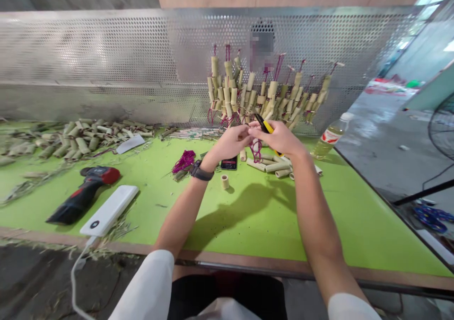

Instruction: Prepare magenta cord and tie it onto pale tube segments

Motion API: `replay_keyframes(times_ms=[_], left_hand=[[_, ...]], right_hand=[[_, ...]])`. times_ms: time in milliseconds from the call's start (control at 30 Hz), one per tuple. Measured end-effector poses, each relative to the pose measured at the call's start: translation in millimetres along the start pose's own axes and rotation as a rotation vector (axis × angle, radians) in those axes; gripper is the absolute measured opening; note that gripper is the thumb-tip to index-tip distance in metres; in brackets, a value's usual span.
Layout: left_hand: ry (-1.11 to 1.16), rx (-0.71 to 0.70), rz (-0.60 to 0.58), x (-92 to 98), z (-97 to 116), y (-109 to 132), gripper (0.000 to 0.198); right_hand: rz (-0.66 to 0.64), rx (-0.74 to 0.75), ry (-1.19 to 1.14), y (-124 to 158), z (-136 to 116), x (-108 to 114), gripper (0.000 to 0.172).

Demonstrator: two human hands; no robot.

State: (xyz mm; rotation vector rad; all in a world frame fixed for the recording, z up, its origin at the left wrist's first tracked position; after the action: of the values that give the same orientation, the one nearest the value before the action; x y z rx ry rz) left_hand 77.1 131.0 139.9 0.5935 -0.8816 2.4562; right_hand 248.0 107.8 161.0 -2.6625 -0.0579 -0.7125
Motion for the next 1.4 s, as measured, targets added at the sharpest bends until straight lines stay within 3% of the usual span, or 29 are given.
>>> replay_keyframes(times_ms=[133, 267, 467, 600, 733, 900, 1067, 1200, 1400], left_hand=[[0.099, 0.049, 0.090, 24.3, -10.9, 2.5, 0.016], [0.103, 0.074, 0.137, 42.4, -20.8, 3.9, 0.015], [0.270, 0.257, 0.417, 78.4, -33.7, 11.6, 0.013], [0.453, 0.346, 0.555, 95.5, -37.3, 19.1, 0.016], [0.482, 0.374, 0.409, 101.3, -36.9, 24.2, 0.015], [0.374, 0.438, 0.216, 101.7, -39.9, 29.5, 0.021], [0.305, 0.407, 0.051, 98.8, -34.5, 32.7, 0.022], [0.249, 0.379, -0.087, 95.1, -29.4, 34.8, 0.020], [0.154, 0.353, -0.122, 92.4, -30.1, 32.5, 0.019]], right_hand=[[-0.048, -0.022, -0.064, -5.1, 3.3, -11.5, 0.044], [0.015, -0.021, -0.039, -6.5, 5.8, -9.6, 0.032], [0.058, -0.134, 0.033, 1.5, 13.2, 17.6, 0.036], [0.062, -0.162, -0.070, 5.6, 19.4, 38.0, 0.039], [0.150, -0.126, -0.159, 11.2, 21.1, 57.4, 0.039], [0.397, -0.107, -0.269, 17.5, 17.5, 75.8, 0.028], [0.674, -0.155, -0.489, 20.2, 10.3, 88.3, 0.011], [0.723, -0.192, -0.634, 24.4, 6.9, 98.0, 0.008], [0.702, -0.138, -0.682, 32.6, 3.6, 110.3, 0.018]])
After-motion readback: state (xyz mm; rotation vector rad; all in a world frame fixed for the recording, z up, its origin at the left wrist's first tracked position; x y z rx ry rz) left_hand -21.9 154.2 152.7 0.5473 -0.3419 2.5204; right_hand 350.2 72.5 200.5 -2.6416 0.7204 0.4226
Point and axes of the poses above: each hand's wrist, its own y-axis away from the middle knuckle, its own x-axis out of the back of the hand, z = x × y, the point moved 3 cm from there along -y, towards the middle knuckle, and after that the axes turned 1 degree about z, right-handed, at the moved point
